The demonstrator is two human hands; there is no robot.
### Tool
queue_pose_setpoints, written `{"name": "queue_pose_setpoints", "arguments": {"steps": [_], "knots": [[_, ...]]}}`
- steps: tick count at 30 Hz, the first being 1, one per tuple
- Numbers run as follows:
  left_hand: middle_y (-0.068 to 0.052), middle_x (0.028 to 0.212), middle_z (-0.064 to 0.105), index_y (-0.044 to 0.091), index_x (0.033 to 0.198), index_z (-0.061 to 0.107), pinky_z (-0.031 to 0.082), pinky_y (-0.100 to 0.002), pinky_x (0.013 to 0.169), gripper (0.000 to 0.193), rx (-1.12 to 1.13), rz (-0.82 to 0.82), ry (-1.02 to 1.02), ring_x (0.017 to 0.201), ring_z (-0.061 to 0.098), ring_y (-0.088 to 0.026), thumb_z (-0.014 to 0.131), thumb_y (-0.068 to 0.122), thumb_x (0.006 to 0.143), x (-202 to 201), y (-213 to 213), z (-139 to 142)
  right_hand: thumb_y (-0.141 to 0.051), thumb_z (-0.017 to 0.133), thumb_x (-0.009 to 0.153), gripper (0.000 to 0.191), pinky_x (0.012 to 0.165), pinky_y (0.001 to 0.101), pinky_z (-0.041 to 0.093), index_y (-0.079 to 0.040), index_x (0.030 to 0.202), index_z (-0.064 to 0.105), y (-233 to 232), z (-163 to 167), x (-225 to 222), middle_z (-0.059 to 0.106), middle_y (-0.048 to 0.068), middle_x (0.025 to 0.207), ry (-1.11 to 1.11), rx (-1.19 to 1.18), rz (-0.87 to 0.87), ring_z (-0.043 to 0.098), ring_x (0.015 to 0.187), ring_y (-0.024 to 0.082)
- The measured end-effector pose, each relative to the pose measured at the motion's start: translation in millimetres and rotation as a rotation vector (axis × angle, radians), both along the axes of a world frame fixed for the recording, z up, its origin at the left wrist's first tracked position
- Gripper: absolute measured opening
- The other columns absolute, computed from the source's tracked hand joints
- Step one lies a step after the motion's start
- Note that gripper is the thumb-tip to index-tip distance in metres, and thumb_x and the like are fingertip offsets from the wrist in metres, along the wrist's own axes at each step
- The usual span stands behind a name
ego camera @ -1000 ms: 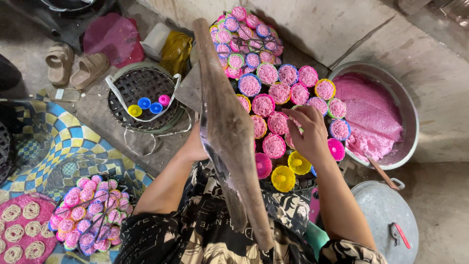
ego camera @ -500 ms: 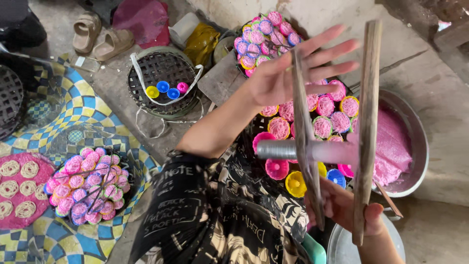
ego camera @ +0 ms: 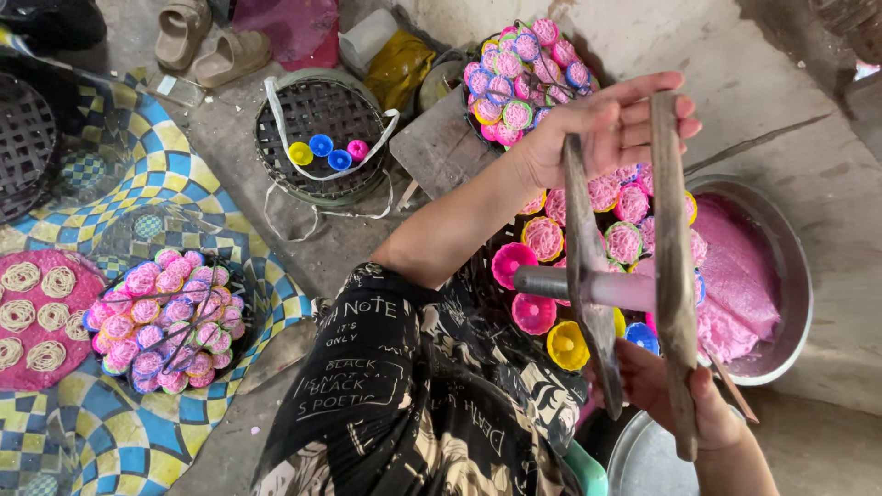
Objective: The person repeatedly scoops pink batter from a large metal bowl and fills small colorful cupcake molds arranged in a tray. They use a wooden tool to transfer the batter and a spatula to scrape the tool clean, continuing the cycle across multiple molds.
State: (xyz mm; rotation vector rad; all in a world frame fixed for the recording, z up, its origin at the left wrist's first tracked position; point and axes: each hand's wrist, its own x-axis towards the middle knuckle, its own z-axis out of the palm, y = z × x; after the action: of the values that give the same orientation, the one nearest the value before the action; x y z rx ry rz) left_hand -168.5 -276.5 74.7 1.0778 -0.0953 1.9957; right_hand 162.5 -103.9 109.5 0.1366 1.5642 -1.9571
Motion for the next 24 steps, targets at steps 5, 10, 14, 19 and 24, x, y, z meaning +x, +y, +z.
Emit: {"name": "queue_pose_setpoints", "arguments": {"steps": [5, 10, 14, 19, 24], "knots": [[-0.018, 0.146, 0.057, 0.004, 0.152, 0.045, 0.039, -0.051, 0.126, 0.076, 0.010, 0.021, -0.111, 0.145, 0.048, -0.038, 0.058, 0.062, 0.105, -32.8, 26.8, -63.8, -0.090, 0.051, 0.079, 0.126, 0.098, 0.0469, 0.045, 0.012, 0.153, 0.037, 9.1, -11.8, -4.5, 0.061, 0.025, 0.130, -0.002, 0.000, -0.011, 0.060, 0.113, 0.034], [-0.015, 0.122, 0.062, -0.005, 0.139, 0.052, 0.046, -0.047, 0.101, 0.078, 0.299, -0.119, -0.227, 0.117, 0.059, -0.034, 0.028, 0.064, 0.111, -28.8, 36.0, -84.7, -0.085, 0.060, 0.069, 0.122, 0.101, 0.0443, 0.045, 0.004, 0.149, 0.036, 21.0, -21.6, 0.1, 0.058, 0.018, 0.136, -0.023, 0.365, -0.142, 0.058, 0.121, 0.028], [-0.020, 0.155, 0.046, 0.005, 0.161, 0.036, 0.034, -0.060, 0.126, 0.102, 0.174, 0.009, -0.311, 0.150, 0.040, -0.039, 0.038, 0.087, 0.100, 1.5, 14.2, -45.3, -0.090, 0.060, 0.071, 0.129, 0.093, 0.0446, 0.049, 0.012, 0.149, 0.039, 16.8, -9.5, 6.5, 0.065, 0.029, 0.127, -0.024, 0.109, 0.030, 0.064, 0.107, 0.034], [-0.008, 0.166, 0.031, 0.024, 0.165, 0.015, 0.025, -0.048, 0.131, 0.103, 0.079, -0.010, 0.162, 0.156, 0.028, -0.026, 0.071, 0.059, 0.085, 12.2, -28.5, 34.8, -0.096, 0.065, 0.058, 0.146, 0.088, 0.0442, 0.053, 0.018, 0.147, 0.041, 18.3, 9.4, 8.3, 0.066, 0.030, 0.123, -0.026, 0.051, 0.020, 0.068, 0.102, 0.034], [-0.017, 0.169, 0.025, 0.022, 0.167, -0.005, 0.024, -0.049, 0.129, 0.128, 0.006, 0.032, 0.189, 0.156, 0.021, -0.031, 0.087, 0.041, 0.079, 17.4, -50.2, 65.2, -0.098, 0.061, 0.058, 0.146, 0.084, 0.0453, 0.054, 0.018, 0.143, 0.042, 29.3, -4.5, 7.1, 0.067, 0.030, 0.121, -0.011, 0.064, 0.019, 0.069, 0.099, 0.035]]}}
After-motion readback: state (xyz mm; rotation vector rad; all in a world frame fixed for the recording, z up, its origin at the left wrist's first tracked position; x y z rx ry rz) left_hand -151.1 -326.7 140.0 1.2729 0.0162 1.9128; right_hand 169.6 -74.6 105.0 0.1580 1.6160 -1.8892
